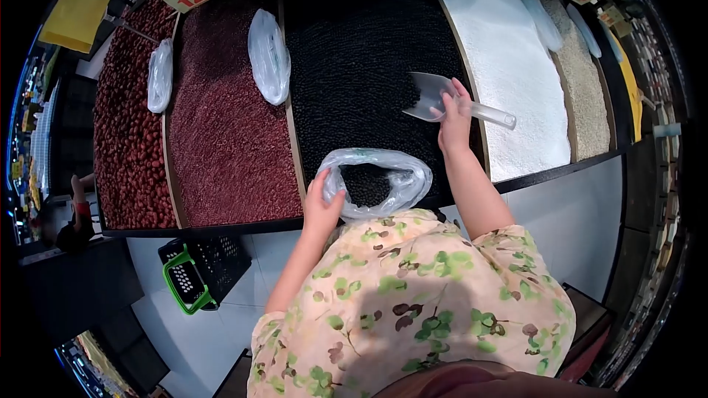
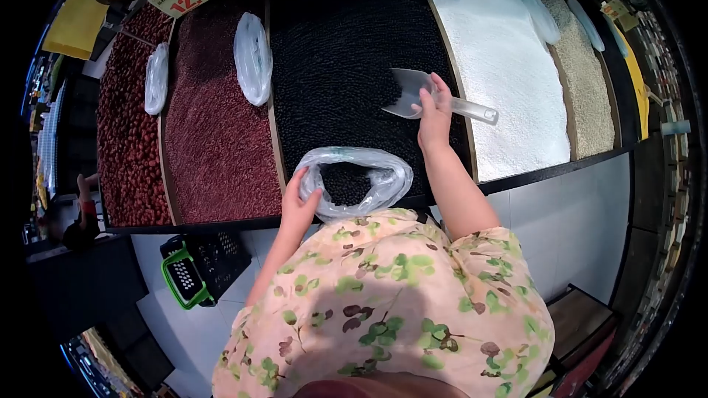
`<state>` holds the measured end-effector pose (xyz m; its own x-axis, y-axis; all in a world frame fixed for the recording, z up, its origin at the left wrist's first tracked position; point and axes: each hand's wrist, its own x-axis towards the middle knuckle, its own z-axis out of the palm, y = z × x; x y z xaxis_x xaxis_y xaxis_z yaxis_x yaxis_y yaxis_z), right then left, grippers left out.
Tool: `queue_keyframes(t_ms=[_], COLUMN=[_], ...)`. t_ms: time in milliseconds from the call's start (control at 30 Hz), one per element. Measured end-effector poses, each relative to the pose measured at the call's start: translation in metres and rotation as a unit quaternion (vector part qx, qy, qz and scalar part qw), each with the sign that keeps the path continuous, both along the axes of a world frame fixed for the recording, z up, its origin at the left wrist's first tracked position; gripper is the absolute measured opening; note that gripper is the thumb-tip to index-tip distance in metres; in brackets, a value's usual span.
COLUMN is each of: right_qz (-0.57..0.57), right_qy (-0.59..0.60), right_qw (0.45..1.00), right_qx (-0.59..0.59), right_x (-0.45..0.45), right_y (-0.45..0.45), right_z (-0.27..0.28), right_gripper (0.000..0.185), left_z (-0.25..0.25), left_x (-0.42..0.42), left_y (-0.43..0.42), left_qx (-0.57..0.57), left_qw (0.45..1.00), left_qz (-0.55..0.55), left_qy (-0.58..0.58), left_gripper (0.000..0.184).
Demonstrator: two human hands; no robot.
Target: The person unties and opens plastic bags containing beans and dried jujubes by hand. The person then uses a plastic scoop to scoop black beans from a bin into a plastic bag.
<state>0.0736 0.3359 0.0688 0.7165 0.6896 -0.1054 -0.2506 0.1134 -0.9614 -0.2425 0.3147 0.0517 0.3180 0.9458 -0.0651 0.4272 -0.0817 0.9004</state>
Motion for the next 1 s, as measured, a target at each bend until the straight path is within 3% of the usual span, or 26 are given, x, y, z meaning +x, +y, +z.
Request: queue_keyframes(t_ms=[200,500,600,833,1000], right_qz=[0.045,0.057,0.044,0.023,0.028], right_qy=[0.032,0.169,0.21,0.263,0.267], right_qw=[0.998,0.984,0.976,0.964,0.963], right_qx=[0.0,0.018,0.024,0.02,0.033], right_x=[0.002,0.019,0.026,0.038,0.044], right_y=[0.027,0.016,0.009,-0.011,-0.023], right_z=[-0.007,0.002,-0.001,0.008,0.003], right_gripper=[0.046,0.045,0.044,0.041,0.045], left_z=[0.021,0.027,0.022,0.033,0.035], left_x=[0.006,0.003,0.001,0.004,-0.002], left_y=[-0.007,-0.006,-0.009,-0.009,-0.01], left_qx=[-0.001,-0.002,-0.012,-0.165,-0.195], left_qw=[0.996,0.995,0.996,0.978,0.972], left_qz=[-0.011,0.004,0.009,0.044,0.035], left_qy=[0.083,0.101,0.084,-0.116,-0.123], left_gripper=[0.056,0.053,0.054,0.049,0.047])
